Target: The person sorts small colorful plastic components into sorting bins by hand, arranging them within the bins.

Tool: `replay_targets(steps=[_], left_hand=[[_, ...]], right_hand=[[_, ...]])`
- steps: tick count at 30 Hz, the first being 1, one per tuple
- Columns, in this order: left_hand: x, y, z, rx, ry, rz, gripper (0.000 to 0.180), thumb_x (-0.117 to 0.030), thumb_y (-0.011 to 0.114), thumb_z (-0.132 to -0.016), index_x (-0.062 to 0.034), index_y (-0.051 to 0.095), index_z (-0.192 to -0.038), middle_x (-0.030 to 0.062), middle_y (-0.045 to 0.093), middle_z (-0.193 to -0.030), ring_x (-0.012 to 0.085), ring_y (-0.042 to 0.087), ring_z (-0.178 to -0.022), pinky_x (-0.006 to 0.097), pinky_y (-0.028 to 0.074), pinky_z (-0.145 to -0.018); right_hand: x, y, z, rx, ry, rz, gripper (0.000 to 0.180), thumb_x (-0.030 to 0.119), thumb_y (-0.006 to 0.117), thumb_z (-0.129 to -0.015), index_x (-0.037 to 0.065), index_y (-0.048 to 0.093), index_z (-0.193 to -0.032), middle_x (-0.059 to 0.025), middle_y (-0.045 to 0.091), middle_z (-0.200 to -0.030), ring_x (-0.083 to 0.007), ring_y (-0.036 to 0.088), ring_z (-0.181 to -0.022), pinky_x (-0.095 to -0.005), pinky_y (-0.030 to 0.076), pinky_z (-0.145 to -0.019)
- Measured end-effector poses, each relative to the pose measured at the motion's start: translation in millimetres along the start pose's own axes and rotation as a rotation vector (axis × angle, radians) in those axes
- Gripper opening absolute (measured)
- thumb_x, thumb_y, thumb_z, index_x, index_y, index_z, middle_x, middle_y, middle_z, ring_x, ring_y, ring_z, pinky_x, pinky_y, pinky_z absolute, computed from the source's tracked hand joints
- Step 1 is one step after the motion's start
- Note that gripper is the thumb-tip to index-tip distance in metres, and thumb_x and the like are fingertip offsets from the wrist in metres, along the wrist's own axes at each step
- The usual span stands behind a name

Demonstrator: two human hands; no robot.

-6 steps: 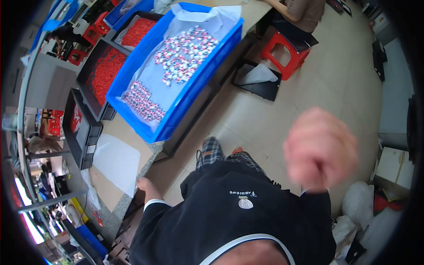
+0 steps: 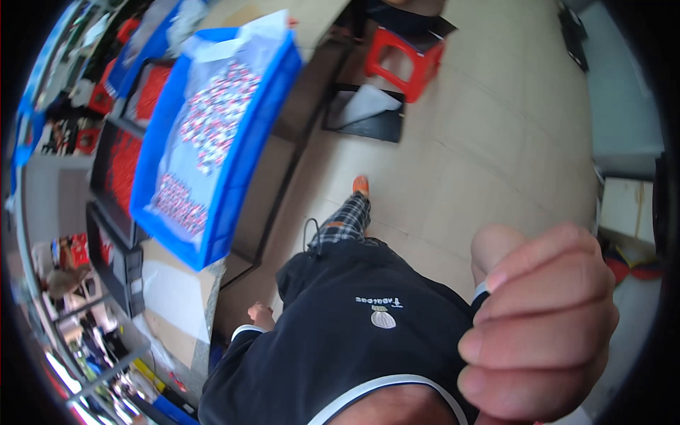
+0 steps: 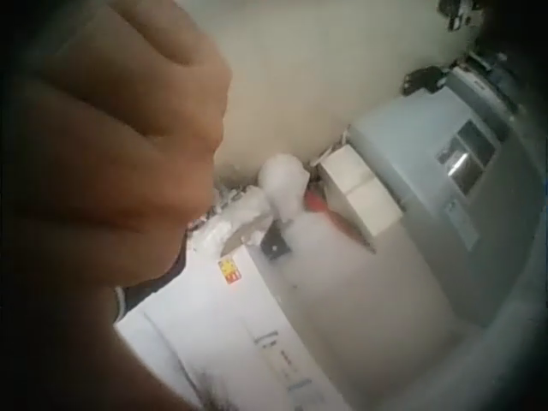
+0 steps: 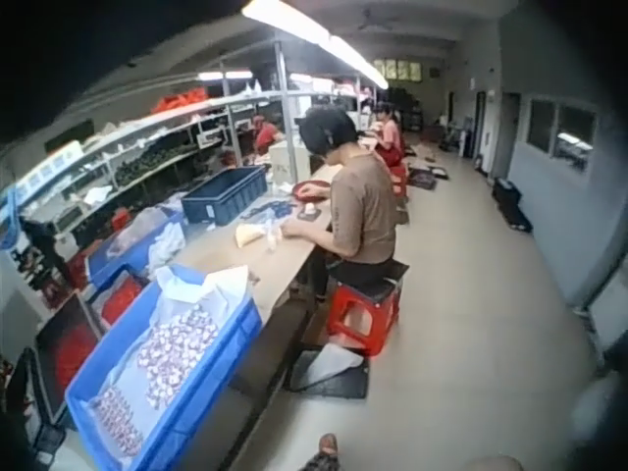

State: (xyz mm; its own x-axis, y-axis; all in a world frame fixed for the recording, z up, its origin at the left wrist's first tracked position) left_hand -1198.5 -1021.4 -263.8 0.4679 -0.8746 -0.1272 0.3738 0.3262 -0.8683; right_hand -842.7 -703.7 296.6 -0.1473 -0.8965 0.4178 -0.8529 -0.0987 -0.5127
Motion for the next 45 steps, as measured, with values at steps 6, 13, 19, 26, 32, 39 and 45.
replay_targets(steps=[6,13,19,26,32,39,45], left_hand=[[-148,204,76,0.617,0.119,0.049,0.013,-0.006,0.052,-0.079,-0.0005,0.060,-0.088,0.0129,0.060,-0.075,0.0264,0.062,-0.064,0.035,0.051,-0.051],[-423,313,412,0.913,0.778,-0.253,0.019,-0.015,0.052,-0.084,-0.0020,0.061,-0.095,0.0086,0.061,-0.077,0.0195,0.062,-0.058,0.029,0.051,-0.044],[-573,472,726,1.008,1.316,-0.512,0.029,-0.016,0.054,-0.083,-0.0010,0.060,-0.108,0.0109,0.064,-0.084,0.0193,0.064,-0.060,0.029,0.053,-0.050],[-569,592,984,1.430,1.460,-0.513,0.036,-0.018,0.055,-0.083,0.0017,0.056,-0.114,0.0091,0.061,-0.083,0.0185,0.063,-0.065,0.029,0.052,-0.050],[-564,600,984,1.192,1.110,-0.507,0.034,-0.020,0.054,-0.083,-0.0031,0.054,-0.112,0.0110,0.060,-0.088,0.0224,0.063,-0.067,0.032,0.052,-0.053],[-618,628,1003,0.765,0.543,-0.539,0.026,-0.019,0.054,-0.082,-0.0076,0.054,-0.106,0.0129,0.059,-0.090,0.0291,0.062,-0.067,0.043,0.051,-0.060],[-804,720,1261,0.842,0.884,-0.389,0.010,-0.007,0.049,-0.077,0.0011,0.056,-0.076,0.0117,0.055,-0.069,0.0234,0.057,-0.055,0.034,0.049,-0.046]], right_hand=[[-81,-111,1,-0.025,0.150,0.148,0.033,0.041,0.057,-0.082,0.009,0.058,-0.074,-0.0038,0.057,-0.072,-0.0153,0.050,-0.054,-0.0289,0.043,-0.052],[-177,-265,-6,-0.247,0.248,0.470,0.046,0.050,0.049,-0.084,0.006,0.061,-0.077,-0.0063,0.059,-0.072,-0.0181,0.051,-0.056,-0.0323,0.045,-0.055],[-267,-397,39,-0.457,0.247,0.651,0.048,0.052,0.048,-0.085,0.006,0.061,-0.080,-0.0064,0.058,-0.072,-0.0180,0.049,-0.055,-0.0324,0.044,-0.055],[-389,-608,86,-0.609,0.102,0.490,0.029,0.039,0.058,-0.085,0.011,0.050,-0.084,-0.0002,0.049,-0.072,-0.0107,0.039,-0.049,-0.0262,0.036,-0.052],[-518,-765,83,-0.664,-0.158,0.386,0.034,0.046,0.046,-0.089,0.012,0.048,-0.085,0.0020,0.046,-0.075,-0.0104,0.037,-0.049,-0.0284,0.033,-0.057],[-782,-874,68,-0.587,0.006,0.459,0.012,0.005,0.066,-0.076,0.006,0.056,-0.082,-0.0058,0.056,-0.073,-0.0177,0.049,-0.052,-0.0280,0.038,-0.046],[-1017,-964,125,-0.437,0.801,0.638,0.018,0.004,0.068,-0.073,0.002,0.060,-0.089,-0.0083,0.060,-0.070,-0.0173,0.055,-0.053,-0.0270,0.043,-0.050]])
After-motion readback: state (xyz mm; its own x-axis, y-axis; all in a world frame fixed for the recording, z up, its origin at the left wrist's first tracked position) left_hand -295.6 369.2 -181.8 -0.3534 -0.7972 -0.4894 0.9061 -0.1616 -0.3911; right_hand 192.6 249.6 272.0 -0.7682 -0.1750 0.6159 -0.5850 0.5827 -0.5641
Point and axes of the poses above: each hand's wrist, its own z-axis away from the middle knuckle, its own y-axis out of the palm, x = y × z, the point moved 4 cm from there along -z, towards the middle knuckle
